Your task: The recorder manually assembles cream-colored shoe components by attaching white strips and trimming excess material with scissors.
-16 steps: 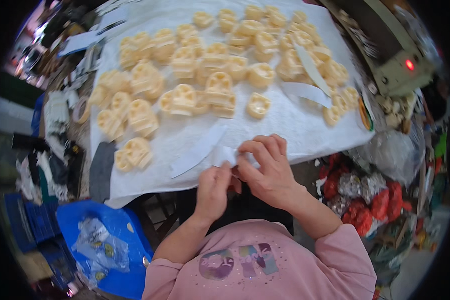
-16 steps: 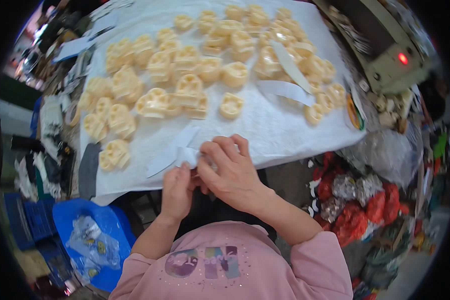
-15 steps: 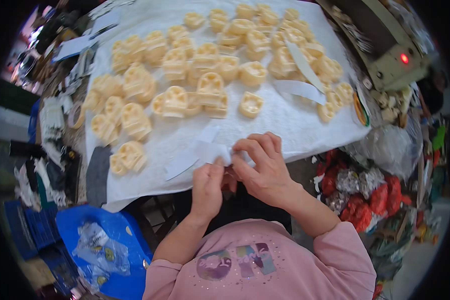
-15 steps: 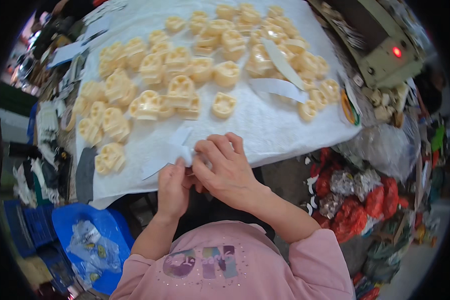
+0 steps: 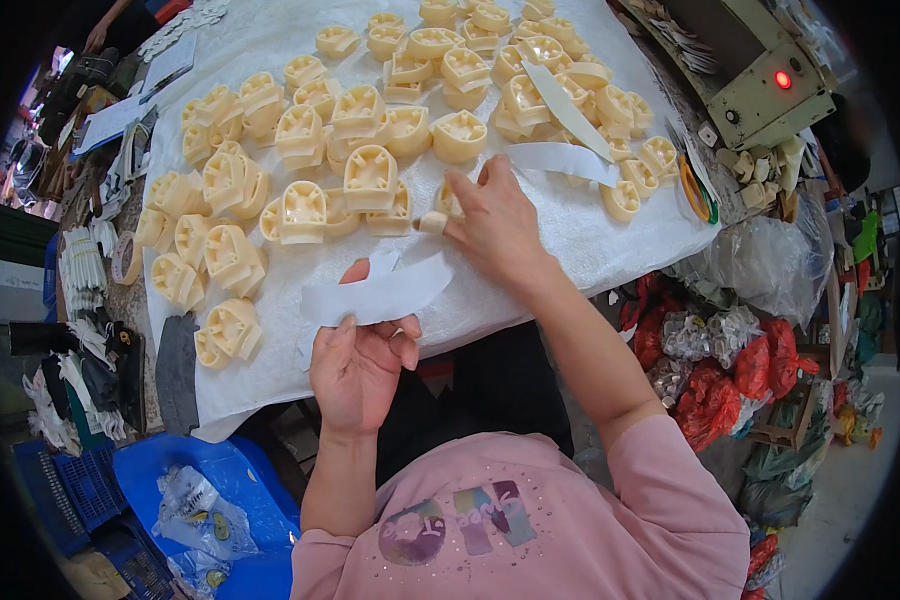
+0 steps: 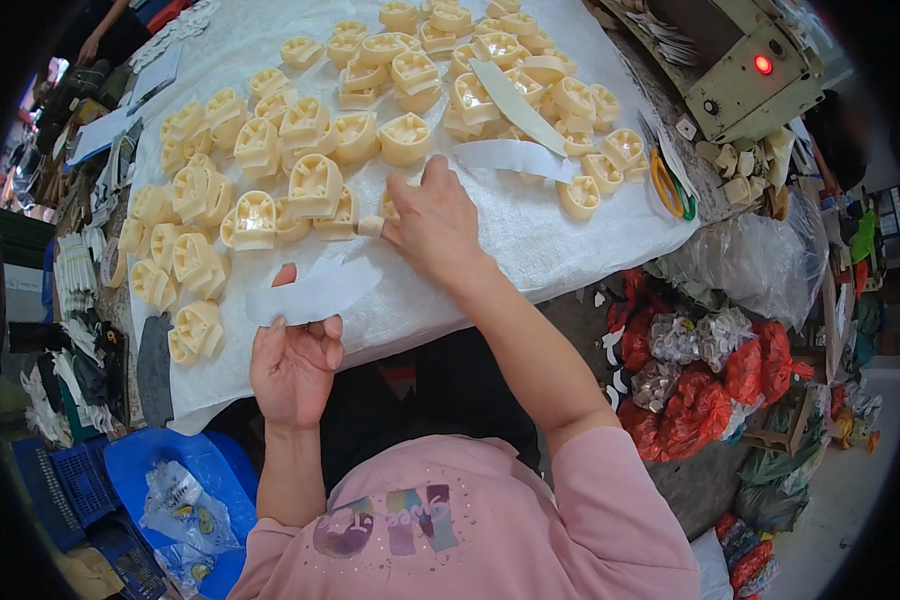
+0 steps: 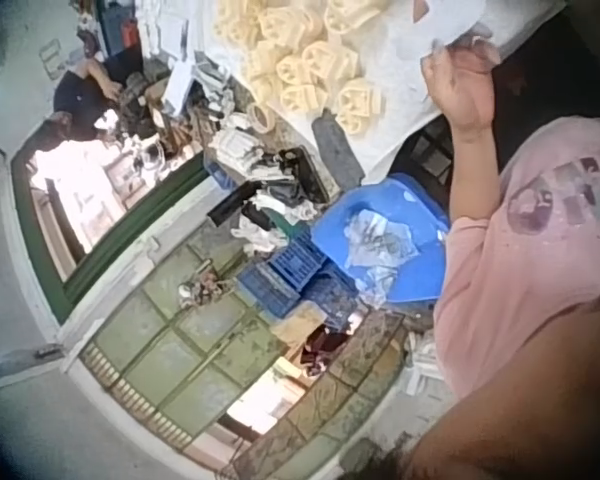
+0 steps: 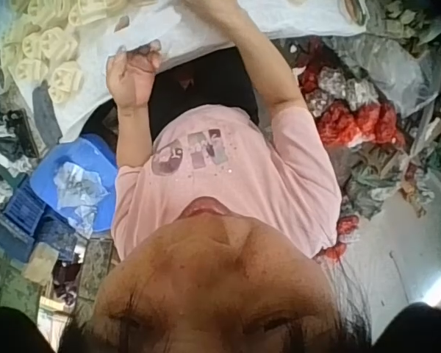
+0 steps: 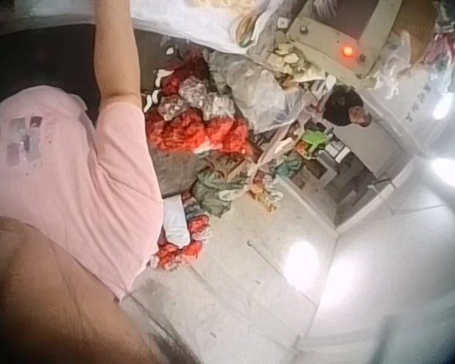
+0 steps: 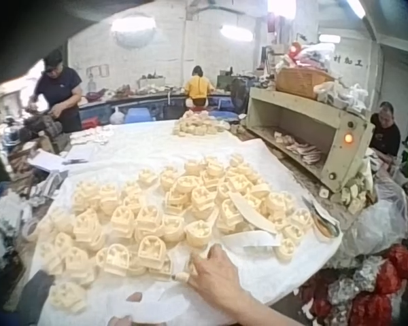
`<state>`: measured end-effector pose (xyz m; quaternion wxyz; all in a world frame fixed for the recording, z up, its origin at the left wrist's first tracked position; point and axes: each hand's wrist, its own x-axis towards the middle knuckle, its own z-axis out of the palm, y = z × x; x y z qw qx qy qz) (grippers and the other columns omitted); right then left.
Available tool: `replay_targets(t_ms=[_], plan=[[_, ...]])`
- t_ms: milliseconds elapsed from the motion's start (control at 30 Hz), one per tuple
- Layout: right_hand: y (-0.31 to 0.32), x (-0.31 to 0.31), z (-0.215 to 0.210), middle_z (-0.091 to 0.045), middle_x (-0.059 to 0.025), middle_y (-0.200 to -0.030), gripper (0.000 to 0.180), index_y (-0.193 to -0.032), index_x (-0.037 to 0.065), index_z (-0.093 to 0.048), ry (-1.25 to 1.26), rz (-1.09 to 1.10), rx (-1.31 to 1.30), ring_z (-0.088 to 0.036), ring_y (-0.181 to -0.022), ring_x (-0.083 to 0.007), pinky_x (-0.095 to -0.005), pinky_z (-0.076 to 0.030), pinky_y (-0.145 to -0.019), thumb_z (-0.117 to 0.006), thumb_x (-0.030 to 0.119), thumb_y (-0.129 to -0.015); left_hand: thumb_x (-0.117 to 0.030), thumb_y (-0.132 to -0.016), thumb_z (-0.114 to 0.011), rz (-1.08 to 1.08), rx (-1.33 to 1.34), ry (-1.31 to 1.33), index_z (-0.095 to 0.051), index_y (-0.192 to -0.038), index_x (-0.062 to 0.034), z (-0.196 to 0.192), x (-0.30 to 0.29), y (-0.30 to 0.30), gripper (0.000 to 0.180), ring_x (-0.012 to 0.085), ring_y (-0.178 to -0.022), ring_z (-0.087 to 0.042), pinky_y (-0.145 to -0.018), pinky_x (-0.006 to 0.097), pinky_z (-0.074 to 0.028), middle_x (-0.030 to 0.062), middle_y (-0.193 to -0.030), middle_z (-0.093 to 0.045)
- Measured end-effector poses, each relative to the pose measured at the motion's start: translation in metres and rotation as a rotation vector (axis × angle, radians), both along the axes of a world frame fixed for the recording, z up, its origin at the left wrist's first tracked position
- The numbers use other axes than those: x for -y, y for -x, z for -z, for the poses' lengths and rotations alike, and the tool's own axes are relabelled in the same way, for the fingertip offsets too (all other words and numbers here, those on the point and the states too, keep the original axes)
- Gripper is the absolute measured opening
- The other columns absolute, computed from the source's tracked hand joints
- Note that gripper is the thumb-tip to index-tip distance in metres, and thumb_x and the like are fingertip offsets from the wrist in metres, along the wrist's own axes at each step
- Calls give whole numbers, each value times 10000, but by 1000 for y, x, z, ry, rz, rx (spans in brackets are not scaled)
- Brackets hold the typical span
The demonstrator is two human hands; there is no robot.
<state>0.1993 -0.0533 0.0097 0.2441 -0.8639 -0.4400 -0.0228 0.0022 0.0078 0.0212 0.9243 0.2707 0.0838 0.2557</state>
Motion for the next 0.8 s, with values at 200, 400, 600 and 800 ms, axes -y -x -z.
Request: replay_targets(t_ms=[200, 400, 600, 800], plan=[[-8, 26, 9, -516, -190, -1023, 385, -1052, 12, -544, -343, 41, -444, -561, -953, -352, -389, -469, -829, -652, 103, -693, -203, -957, -417, -71, -22, 158, -427, -1271, 10, -6, 3, 11, 379, 210, -840, -593, -673, 290, -478, 141, -976, -605], [0, 72, 20, -536, -191, -1025, 447, -1197, 4, -483, -405, 100, -386, -549, -1001, -347, -379, -434, -891, -517, 0, -752, -278, -977, -401, -6, -190, 20, -489, -1210, 39, -3, 7, 10, 403, 176, -780, -578, -669, 283, -475, 105, -958, -598], [0, 72, 10, -546, -166, -955, 377, -1129, 16, -514, -203, 65, 313, -549, -827, -282, -352, -456, -804, -616, 46, -768, -238, -978, -394, -129, -269, -88, -525, -1166, 56, -5, 12, 15, 373, 167, -811, -577, -699, 288, -471, 122, -1028, -603], [14, 91, -8, -601, -108, -995, 314, -1082, 12, -540, -583, 65, -514, -584, -864, -191, -292, -480, -758, -655, 3, -789, -185, -975, -414, -214, -212, -144, -564, -1114, 71, -4, 12, 11, 328, 156, -1001, -538, -828, 294, -427, 160, -1235, -541]])
